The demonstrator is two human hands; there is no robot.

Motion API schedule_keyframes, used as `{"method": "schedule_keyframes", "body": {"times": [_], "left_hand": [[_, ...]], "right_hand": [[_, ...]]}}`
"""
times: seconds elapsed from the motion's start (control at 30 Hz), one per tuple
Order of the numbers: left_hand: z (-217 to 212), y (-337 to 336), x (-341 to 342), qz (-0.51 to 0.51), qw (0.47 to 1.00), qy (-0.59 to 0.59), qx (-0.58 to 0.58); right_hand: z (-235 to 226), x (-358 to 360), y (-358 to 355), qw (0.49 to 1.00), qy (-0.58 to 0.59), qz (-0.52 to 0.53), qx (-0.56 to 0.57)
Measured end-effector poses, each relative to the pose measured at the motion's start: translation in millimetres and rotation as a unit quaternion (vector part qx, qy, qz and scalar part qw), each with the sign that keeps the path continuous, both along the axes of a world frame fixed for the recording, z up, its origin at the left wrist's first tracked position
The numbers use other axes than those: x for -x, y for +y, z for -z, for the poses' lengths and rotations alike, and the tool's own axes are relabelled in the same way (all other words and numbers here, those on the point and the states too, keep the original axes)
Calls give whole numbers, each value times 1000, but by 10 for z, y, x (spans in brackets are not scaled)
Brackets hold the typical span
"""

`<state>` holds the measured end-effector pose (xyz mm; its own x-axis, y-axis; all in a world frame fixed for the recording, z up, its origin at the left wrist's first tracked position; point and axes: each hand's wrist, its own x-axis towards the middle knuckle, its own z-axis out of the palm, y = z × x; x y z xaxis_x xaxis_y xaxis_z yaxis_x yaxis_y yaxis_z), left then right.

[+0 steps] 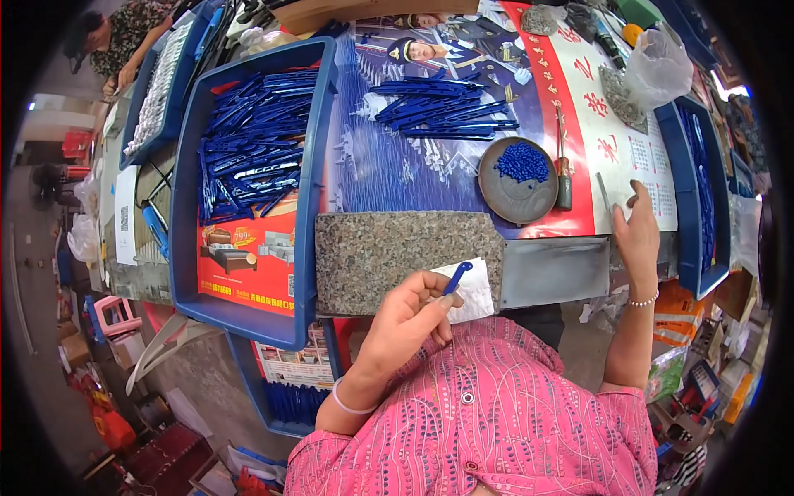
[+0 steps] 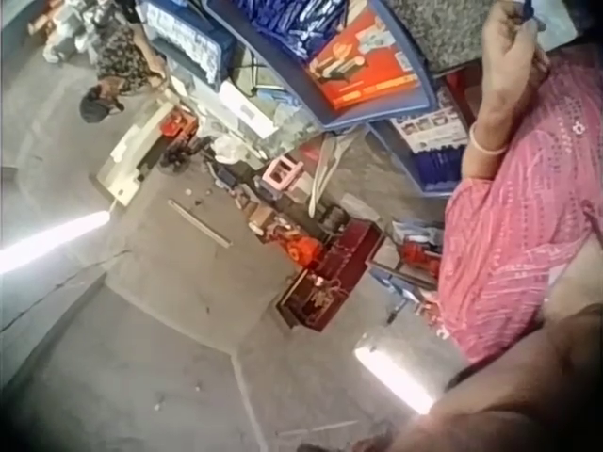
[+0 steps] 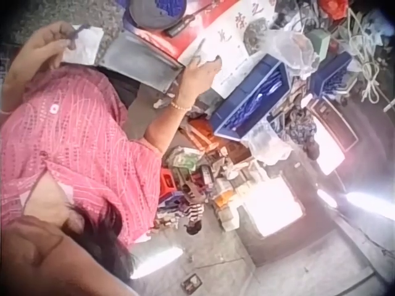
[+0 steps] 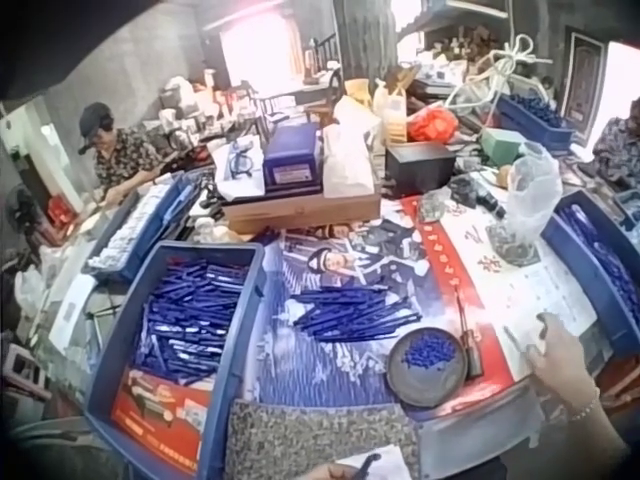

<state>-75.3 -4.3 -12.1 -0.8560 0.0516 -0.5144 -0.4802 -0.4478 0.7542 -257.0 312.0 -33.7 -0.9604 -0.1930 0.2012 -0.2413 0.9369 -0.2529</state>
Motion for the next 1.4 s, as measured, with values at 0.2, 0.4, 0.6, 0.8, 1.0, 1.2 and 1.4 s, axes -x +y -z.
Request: {"method": "schedule_keyframes", "body": {"times": [0.2,0.4,0.6,0.8,1.0,1.2,1.4], "left_hand": [[-61,-22,25,-18,997,-38,-66],[-75,-8,-2,-31,995,-34,-87],[-68,-29,-45,-51,994,-19,-92],[-71,-67,-168,-39,998,-6,-43],[61,-28,-440,-80,997,4,10],[57,-2,-635,-20,998,-49,40],[161,95,-706,-8,998,-67,-5]], "right_hand": [[-216,-114,-719,980,-113,-46,156],[-30,113,-779,968,-186,-46,160],[-54,193,-854,985,-166,-30,47],[-97,290,-776,990,-141,-19,24],[-471,-234,-741,867,-196,39,457],[-362,-782,-1213,731,-340,-113,581],[-255,-1093,-1420,787,-321,-236,471]]}}
